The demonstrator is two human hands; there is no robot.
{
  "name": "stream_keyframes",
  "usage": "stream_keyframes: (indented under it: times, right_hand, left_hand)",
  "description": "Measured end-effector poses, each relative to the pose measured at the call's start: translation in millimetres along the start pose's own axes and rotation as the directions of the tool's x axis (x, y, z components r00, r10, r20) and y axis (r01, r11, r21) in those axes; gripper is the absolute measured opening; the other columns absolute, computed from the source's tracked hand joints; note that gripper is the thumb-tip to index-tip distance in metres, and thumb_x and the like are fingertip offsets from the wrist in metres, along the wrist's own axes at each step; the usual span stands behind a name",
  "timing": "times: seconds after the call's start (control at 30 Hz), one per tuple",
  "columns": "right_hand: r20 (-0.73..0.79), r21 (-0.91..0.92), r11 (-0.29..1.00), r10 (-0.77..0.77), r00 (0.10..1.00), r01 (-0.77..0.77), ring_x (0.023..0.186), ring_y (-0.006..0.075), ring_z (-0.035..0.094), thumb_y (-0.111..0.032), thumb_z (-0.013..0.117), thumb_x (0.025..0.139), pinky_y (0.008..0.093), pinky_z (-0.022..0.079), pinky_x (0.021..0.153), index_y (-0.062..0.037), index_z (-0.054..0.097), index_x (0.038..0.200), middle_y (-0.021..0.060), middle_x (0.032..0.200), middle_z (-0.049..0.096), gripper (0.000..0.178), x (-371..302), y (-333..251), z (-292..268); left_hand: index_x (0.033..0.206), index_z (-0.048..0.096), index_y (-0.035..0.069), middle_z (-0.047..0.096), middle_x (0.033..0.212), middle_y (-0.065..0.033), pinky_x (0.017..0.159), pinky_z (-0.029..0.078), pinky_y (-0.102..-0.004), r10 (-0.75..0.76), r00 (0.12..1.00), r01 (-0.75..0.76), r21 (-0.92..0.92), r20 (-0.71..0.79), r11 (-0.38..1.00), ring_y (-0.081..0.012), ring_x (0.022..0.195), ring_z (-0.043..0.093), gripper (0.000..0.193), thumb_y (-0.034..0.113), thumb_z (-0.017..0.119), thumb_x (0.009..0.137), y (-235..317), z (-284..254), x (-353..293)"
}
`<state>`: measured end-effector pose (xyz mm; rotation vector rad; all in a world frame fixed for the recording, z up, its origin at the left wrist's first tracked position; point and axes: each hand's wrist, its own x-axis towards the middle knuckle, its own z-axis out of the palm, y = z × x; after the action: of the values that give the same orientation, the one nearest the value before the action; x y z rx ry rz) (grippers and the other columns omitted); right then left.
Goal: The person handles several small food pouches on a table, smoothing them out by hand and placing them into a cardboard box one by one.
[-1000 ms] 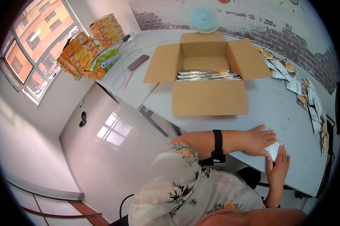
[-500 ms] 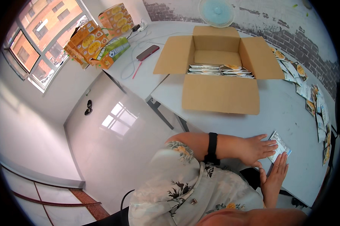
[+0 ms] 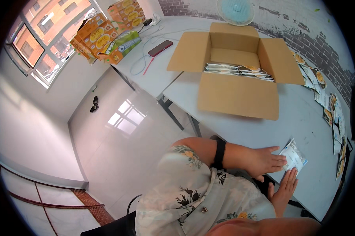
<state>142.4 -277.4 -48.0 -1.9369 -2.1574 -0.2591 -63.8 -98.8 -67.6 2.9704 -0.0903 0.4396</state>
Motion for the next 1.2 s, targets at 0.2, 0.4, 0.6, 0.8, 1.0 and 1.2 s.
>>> stream_keyframes:
  times: [0.2,0.4,0.6,0.8,1.0,1.2]
  right_hand:
    - [0.013,0.002,0.997,0.075,0.997,-0.075,0.155,0.0408,0.033,-0.034,0.059,0.102,0.0597,0.02,0.126,0.0047,0.038,0.157,0.0249,0.165,0.037,0.071,0.9,0.4,-8.9]
    - [-0.028,0.02,0.991,0.135,0.99,-0.134,0.146,0.0381,0.047,-0.023,0.059,0.103,0.0567,0.029,0.122,0.0039,0.052,0.148,0.0225,0.155,0.052,0.053,-9.1,4.4,-12.1]
    - [-0.101,-0.029,0.996,0.078,0.992,-0.082,0.142,0.0362,0.053,-0.017,0.06,0.103,0.0549,0.034,0.119,0.0024,0.058,0.142,0.02,0.152,0.057,0.044,-14.1,13.6,3.3]
    - [-0.131,-0.013,0.998,0.065,0.989,-0.068,0.141,0.0365,0.054,-0.015,0.057,0.104,0.0552,0.034,0.12,0.0021,0.057,0.144,0.0204,0.149,0.059,0.043,-13.1,14.4,-0.5]
    - [-0.17,0.053,0.998,0.027,0.985,-0.018,0.141,0.0388,0.053,-0.011,0.057,0.103,0.0573,0.033,0.121,0.0036,0.056,0.145,0.0224,0.149,0.058,0.044,-0.2,7.4,-14.6]
    - [-0.098,0.156,0.986,0.065,0.993,-0.049,0.143,0.0428,0.05,-0.008,0.057,0.103,0.0505,0.04,0.119,0.0063,0.054,0.146,0.0251,0.154,0.053,0.046,-5.9,10.0,-1.0]
  left_hand:
    - [0.153,0.047,0.001,0.036,0.168,-0.0179,0.125,0.013,-0.0636,-0.019,0.999,0.019,0.002,-0.042,1.0,-0.0301,0.16,0.024,0.084,0.053,0.07,0.091,2.5,0.7,0.7]
    - [0.148,0.055,0.004,0.043,0.164,-0.0168,0.124,0.017,-0.0632,-0.01,0.99,0.019,0.067,-0.14,0.998,-0.0296,0.157,0.032,0.077,0.05,0.073,0.089,7.6,-7.9,-4.5]
    - [0.143,0.058,0.004,0.053,0.153,-0.0179,0.122,0.027,-0.0579,0.082,0.965,-0.058,0.102,-0.248,0.993,-0.0316,0.15,0.041,0.074,0.047,0.077,0.086,6.9,-20.9,13.0]
    - [0.138,0.059,0.0,0.057,0.147,-0.0201,0.119,0.036,-0.0488,0.014,0.987,-0.013,0.009,-0.161,1.0,-0.0342,0.144,0.047,0.075,0.046,0.079,0.083,3.7,-3.9,25.6]
    - [0.138,0.059,-0.004,0.055,0.15,-0.0222,0.12,0.036,-0.0482,-0.008,0.995,0.008,-0.003,-0.098,1.0,-0.0359,0.147,0.044,0.076,0.045,0.079,0.083,3.0,1.2,29.1]
    - [0.139,0.058,-0.004,0.05,0.156,-0.0228,0.122,0.033,-0.0485,0.021,0.992,-0.018,0.027,-0.127,0.999,-0.0358,0.15,0.041,0.076,0.046,0.077,0.085,4.4,2.8,21.8]
